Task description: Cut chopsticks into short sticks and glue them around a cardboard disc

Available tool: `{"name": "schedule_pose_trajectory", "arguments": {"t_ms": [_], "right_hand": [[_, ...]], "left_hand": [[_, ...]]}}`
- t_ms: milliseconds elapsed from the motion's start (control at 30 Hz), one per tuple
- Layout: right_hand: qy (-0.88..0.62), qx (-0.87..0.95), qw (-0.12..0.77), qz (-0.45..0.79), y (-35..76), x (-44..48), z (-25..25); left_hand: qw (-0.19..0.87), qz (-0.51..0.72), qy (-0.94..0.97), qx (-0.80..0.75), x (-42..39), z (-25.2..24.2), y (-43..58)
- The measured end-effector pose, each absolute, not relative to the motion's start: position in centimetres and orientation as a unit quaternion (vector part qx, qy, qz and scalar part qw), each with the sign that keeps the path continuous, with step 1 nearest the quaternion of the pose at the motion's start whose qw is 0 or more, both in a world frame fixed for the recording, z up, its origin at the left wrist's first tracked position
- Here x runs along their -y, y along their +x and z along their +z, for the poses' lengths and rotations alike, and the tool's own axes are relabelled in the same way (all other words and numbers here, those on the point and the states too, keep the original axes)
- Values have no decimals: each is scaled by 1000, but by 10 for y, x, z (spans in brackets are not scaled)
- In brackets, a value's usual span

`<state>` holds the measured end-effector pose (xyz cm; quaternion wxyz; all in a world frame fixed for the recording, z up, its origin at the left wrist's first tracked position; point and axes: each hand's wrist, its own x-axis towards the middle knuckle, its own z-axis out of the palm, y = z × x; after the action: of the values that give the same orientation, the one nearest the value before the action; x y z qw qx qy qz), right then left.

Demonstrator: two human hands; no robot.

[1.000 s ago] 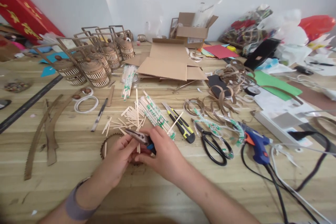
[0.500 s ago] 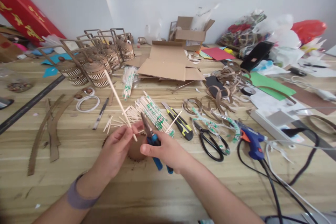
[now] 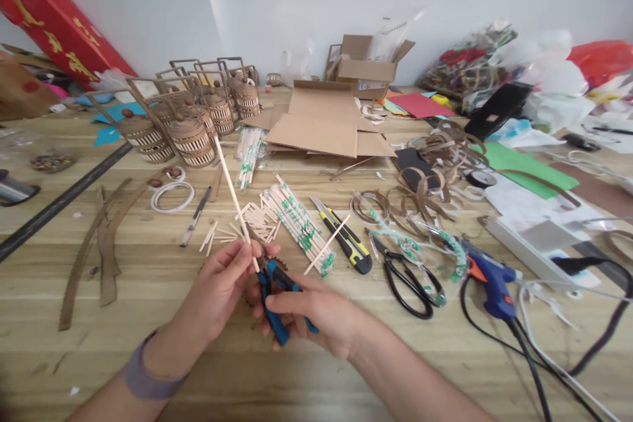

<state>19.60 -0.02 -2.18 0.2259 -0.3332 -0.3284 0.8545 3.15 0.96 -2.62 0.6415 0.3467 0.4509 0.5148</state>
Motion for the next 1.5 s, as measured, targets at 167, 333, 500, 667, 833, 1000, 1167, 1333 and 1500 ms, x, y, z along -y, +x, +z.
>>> {"name": "schedule_pose_trajectory", "arguments": {"t_ms": [167,333,500,667,833,1000,1167,1333,1500], "right_hand": [[-453,458,252,722,214,-5,-1],[-504,557,171,637,245,-4,18],[-536,574,85,613,260,6,22],[-513,581,55,630,256,9,27],[-519,597,37,610,258,6,32],[-514,617,17,595,262,6,33],[-537,613,23,579,266,6,32],[-516,617,18,594,262,1,27],[-491,622,18,610,253,-4,22]], "left_hand": [[644,514,355,-442,-17,-27,24],[701,425,327,-470,-15,-18,24],[738,334,365,-459,-9,-19,28],[759,288,376,-448,-7,-21,30],[746,291,390,-455,-8,-22,30],[744,296,384,-460,-10,-24,29],[736,305,380,-471,-9,-23,28],[759,268,383,-453,-6,-23,32],[771,234,391,-446,-6,-24,34]]}}
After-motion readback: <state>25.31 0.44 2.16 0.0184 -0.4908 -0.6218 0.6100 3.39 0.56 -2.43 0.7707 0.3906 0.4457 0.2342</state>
